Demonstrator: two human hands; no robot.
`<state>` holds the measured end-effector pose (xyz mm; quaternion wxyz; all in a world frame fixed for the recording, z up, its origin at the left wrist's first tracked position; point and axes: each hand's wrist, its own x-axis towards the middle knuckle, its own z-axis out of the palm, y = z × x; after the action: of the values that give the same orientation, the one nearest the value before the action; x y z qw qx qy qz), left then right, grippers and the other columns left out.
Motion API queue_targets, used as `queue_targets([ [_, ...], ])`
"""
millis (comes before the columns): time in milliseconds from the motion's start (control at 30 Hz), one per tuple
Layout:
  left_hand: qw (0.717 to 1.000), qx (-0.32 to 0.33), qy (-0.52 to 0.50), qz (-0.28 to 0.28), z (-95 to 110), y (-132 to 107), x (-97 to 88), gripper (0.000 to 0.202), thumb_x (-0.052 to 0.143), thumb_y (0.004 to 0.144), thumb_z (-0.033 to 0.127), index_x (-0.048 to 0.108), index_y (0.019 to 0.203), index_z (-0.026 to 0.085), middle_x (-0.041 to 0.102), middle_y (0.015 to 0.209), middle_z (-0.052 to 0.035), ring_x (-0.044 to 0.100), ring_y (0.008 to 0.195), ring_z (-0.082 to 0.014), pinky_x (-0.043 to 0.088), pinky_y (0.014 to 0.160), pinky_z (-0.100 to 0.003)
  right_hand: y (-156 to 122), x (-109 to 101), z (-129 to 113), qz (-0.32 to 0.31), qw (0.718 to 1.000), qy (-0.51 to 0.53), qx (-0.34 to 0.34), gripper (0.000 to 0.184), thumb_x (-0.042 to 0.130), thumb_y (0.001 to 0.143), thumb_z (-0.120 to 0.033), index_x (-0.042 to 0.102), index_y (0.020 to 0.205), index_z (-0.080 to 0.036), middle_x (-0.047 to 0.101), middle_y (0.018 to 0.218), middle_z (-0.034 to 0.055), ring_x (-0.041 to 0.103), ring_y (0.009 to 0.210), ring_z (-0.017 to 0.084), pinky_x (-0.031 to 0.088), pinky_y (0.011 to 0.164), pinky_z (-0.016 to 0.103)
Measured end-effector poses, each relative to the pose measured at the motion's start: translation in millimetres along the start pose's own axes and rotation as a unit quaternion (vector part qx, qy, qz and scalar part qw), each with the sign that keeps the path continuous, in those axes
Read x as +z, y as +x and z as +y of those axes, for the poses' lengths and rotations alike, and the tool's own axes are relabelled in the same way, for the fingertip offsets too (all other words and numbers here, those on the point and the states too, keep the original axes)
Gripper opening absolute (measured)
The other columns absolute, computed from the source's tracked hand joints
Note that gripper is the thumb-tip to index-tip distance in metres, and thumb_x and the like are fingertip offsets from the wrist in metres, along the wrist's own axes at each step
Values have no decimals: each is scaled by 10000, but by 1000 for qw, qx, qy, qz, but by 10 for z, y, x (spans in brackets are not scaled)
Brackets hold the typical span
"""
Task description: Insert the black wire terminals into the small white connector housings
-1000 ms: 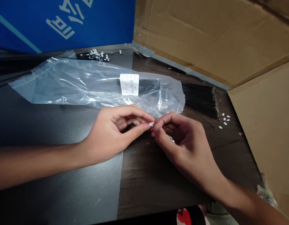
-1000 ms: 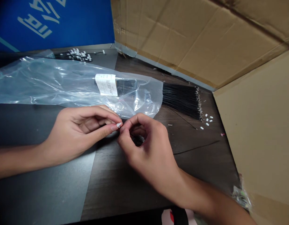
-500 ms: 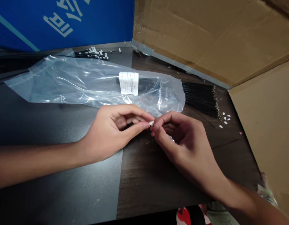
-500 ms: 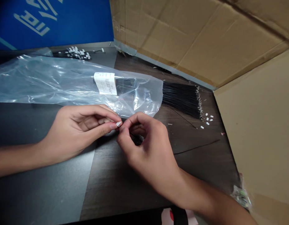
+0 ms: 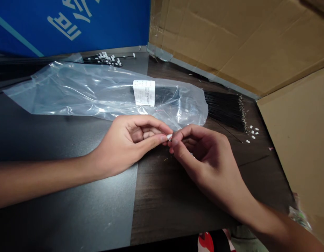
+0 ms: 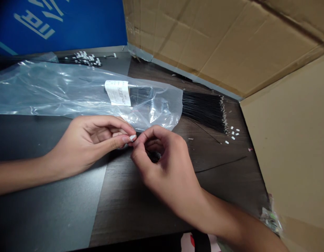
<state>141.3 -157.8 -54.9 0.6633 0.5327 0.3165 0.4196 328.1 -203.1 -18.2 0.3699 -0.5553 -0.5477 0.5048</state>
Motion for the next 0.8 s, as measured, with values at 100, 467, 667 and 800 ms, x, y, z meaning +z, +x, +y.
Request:
queue_targets([
  [100, 1000, 10, 10, -4, -7, 0, -6, 67, 799, 913, 69, 805, 951, 124, 803, 856, -13, 781, 777, -73, 612, 760, -57, -9, -4, -3, -1, 1000, 4, 0, 60, 747, 861, -148, 694, 868, -120, 716, 820, 1, 657, 713, 34, 504, 660, 88],
  [467, 999, 22, 49, 3, 11, -10, 8, 30, 798, 920, 99, 792, 938, 122, 802, 878, 2, 769, 796, -46, 596, 791, -42, -11, 11, 3, 15, 1000, -1, -1, 70, 748, 840, -126, 682, 850, -108, 711, 813, 2, 655, 706, 36, 504, 653, 87],
  [667, 997, 33, 63, 10, 16, -13, 21, 51, 801, 907, 93, 792, 944, 128, 803, 896, 10, 767, 813, -43, 600, 803, -50, 7, 7, 2, 18, 1000, 1, -8, 65, 747, 831, -123, 684, 837, -107, 712, 807, 7, 656, 706, 39, 509, 657, 88],
  [800, 997, 38, 67, 9, 15, -13, 28, 50, 785, 911, 96, 785, 941, 136, 797, 875, 14, 766, 803, -41, 599, 798, -53, 17, 9, -14, 14, 1000, 10, -5, 63, 743, 831, -116, 681, 830, -104, 697, 773, -7, 640, 673, 22, 489, 627, 65],
])
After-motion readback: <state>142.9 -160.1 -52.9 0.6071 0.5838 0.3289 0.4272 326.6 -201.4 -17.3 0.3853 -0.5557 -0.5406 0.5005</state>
